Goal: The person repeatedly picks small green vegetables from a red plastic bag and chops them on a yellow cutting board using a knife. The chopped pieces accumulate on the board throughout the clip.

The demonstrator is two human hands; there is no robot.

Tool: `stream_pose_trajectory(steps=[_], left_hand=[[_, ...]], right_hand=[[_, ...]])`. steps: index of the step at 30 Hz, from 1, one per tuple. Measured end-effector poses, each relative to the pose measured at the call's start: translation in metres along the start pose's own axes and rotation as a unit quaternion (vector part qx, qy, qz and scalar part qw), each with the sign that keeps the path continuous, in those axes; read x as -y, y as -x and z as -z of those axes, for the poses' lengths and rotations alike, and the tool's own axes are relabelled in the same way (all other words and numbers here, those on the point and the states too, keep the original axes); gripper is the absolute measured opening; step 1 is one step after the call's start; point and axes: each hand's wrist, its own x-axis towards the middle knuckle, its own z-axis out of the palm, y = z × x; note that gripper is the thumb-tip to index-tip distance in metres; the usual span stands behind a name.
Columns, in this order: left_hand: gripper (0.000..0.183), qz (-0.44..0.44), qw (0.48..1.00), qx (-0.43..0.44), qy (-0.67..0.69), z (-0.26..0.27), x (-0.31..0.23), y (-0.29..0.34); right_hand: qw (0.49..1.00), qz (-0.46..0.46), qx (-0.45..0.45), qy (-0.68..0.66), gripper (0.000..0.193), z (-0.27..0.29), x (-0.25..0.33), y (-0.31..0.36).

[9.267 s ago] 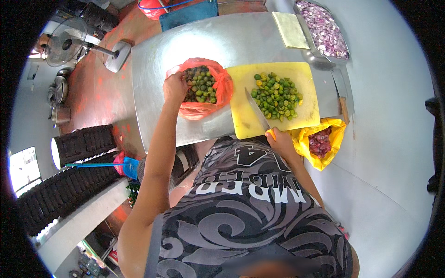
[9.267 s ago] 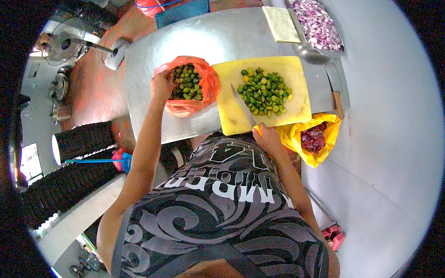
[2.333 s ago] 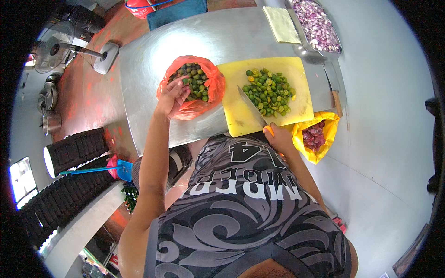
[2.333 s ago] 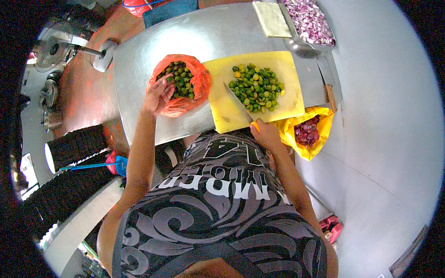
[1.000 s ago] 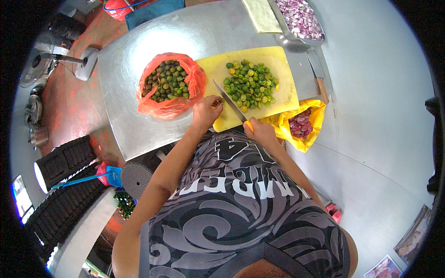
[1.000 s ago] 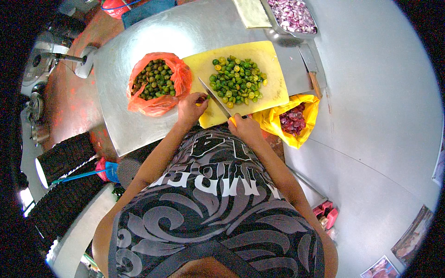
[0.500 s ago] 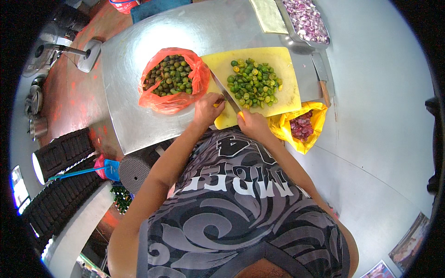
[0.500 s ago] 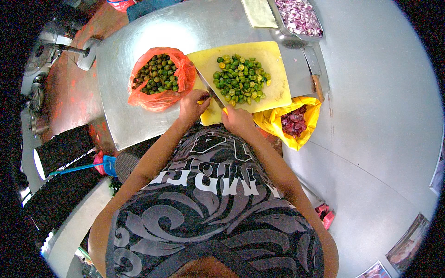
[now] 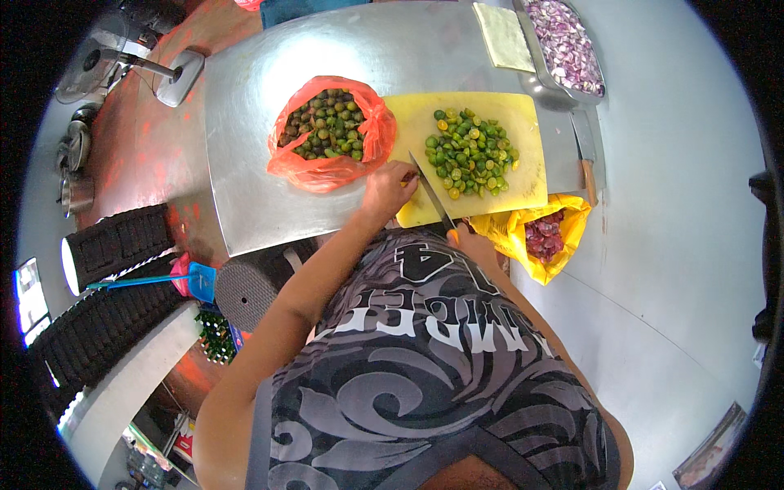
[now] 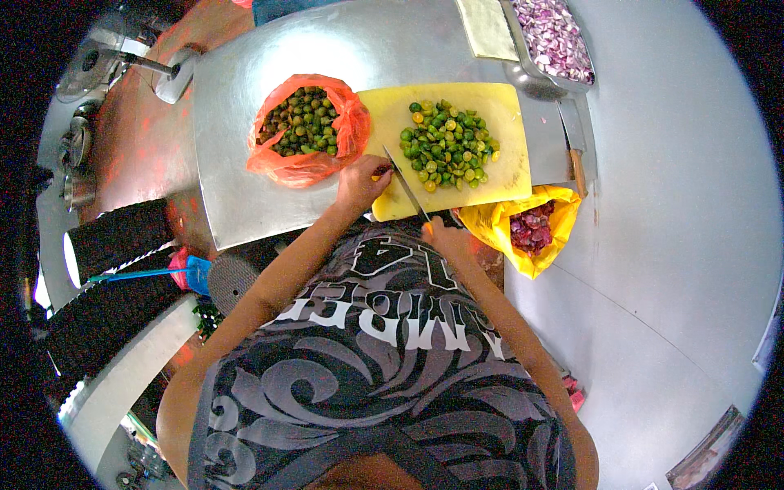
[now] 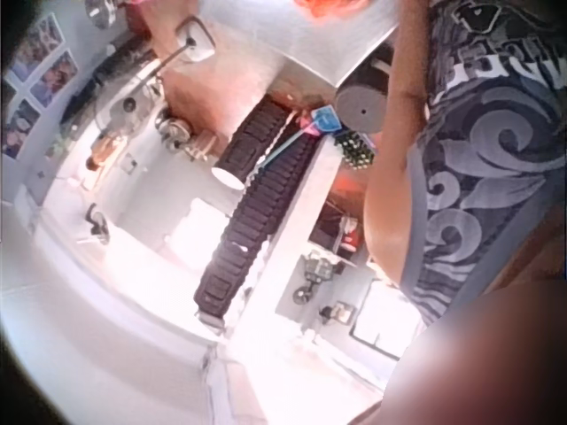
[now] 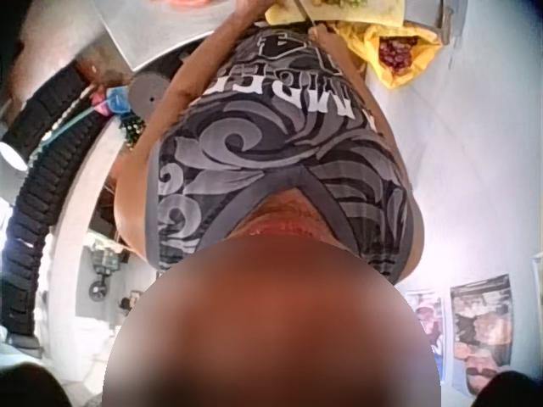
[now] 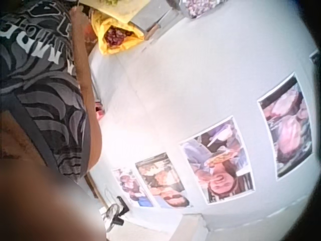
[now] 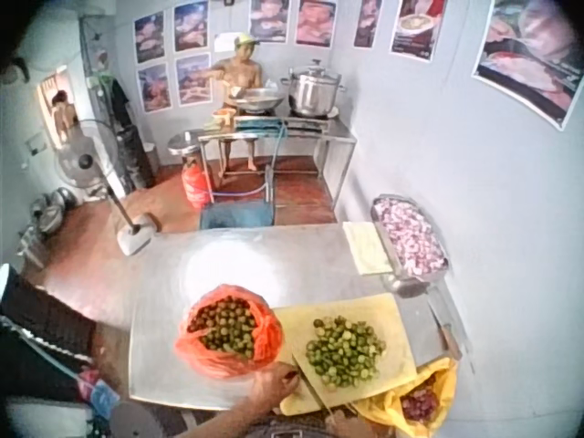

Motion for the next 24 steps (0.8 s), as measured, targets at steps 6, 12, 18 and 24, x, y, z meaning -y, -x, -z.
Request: stream_pose_trajectory(steps=[6, 12, 18, 24], left_hand=[[0.019, 0.016, 0.987, -0.078, -0.138, 0.068, 0.002, -0.046], [0.025, -0.074, 0.955, 0.011, -0.287, 0.120, 0.057, -0.122], [0.036, 0.066, 0.932, 0.115, -0.336, 0.119, 0.061, -0.138], [0.041, 0.051, 0.983, 0.020, -0.173, 0.130, 0.049, -0.120]], right_hand=[[0.982, 0.060, -0.132, -0.124, 0.034, 0.009, -0.029, 0.028], [0.992, 0.109, -0.018, -0.060, 0.035, 0.003, -0.007, -0.003], [0.991, 0.051, -0.104, -0.059, 0.037, 0.034, -0.022, -0.024], [0.992, 0.036, -0.116, -0.020, 0.040, 0.053, -0.033, -0.026]])
